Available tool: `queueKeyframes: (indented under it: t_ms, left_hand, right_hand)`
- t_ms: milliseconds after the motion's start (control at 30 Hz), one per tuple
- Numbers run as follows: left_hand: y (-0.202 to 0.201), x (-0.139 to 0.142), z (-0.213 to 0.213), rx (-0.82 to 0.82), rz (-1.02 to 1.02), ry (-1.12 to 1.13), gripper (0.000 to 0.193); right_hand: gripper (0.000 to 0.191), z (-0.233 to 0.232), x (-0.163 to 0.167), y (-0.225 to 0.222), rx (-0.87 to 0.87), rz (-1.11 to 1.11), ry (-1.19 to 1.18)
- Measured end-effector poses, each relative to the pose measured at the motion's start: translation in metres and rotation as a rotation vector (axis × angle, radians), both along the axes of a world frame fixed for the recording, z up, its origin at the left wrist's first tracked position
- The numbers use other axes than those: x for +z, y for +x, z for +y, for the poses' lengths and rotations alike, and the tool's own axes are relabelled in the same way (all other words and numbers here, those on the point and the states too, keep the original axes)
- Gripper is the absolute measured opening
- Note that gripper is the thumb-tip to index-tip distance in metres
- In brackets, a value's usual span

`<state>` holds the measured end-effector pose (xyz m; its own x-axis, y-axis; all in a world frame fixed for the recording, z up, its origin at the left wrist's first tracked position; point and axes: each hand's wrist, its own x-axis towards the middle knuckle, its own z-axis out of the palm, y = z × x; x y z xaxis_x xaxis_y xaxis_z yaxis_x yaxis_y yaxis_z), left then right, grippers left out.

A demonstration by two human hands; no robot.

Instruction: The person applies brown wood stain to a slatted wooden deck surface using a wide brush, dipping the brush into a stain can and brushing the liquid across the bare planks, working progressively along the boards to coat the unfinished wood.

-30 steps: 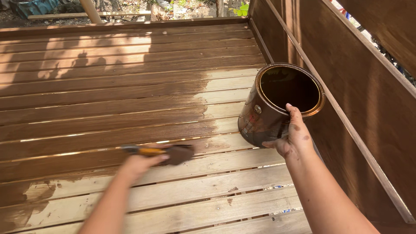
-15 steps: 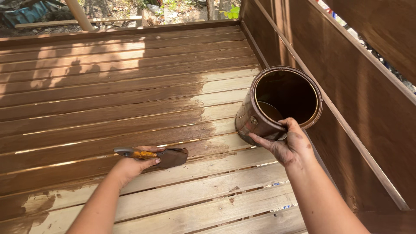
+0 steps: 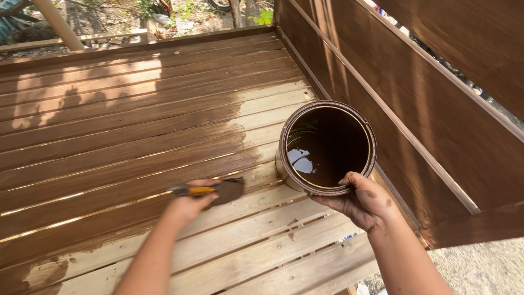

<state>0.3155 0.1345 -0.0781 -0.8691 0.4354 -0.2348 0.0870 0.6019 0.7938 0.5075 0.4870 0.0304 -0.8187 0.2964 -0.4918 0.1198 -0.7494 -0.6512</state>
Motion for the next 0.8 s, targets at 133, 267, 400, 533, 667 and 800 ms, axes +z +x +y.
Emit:
queueKeyframes:
  t_ms: [133,267,400,533,667,800]
  left_hand:
    - [-0.001,0.030,-0.080,-0.046,0.188,0.046,0.041]
    - [0.021,0.096,-0.094,0.126,0.160,-0.147,0.038]
    - [0.044,0.185,-0.052,0.124,0.111,0.261,0.040]
    - [0.089,0.236,0.016,-0.170,0.130,0.519,0.038]
    - [0.132,0.228,0.110,-0.390,0.071,0.177,0.038]
    - [0.144,0.187,0.186,-0.580,0.417,-0.250,0.043]
  right_hand:
    - [0.043,-0.012,0.009,0.029,0.090,0.014,0.127]
    - [0.060,-0.029,0.027,0.060,0.056,-0.050,0.376]
    - [0.083,-0.038,0.048,0.065,0.039,-0.155,0.477]
    - [0.092,-0.034,0.054,0.066,0.106,-0.154,0.495]
    - [0.101,-0.022,0.049,0.069,0.161,-0.093,0.458]
    - [0.109,-0.014,0.040,0.073,0.199,-0.096,0.451]
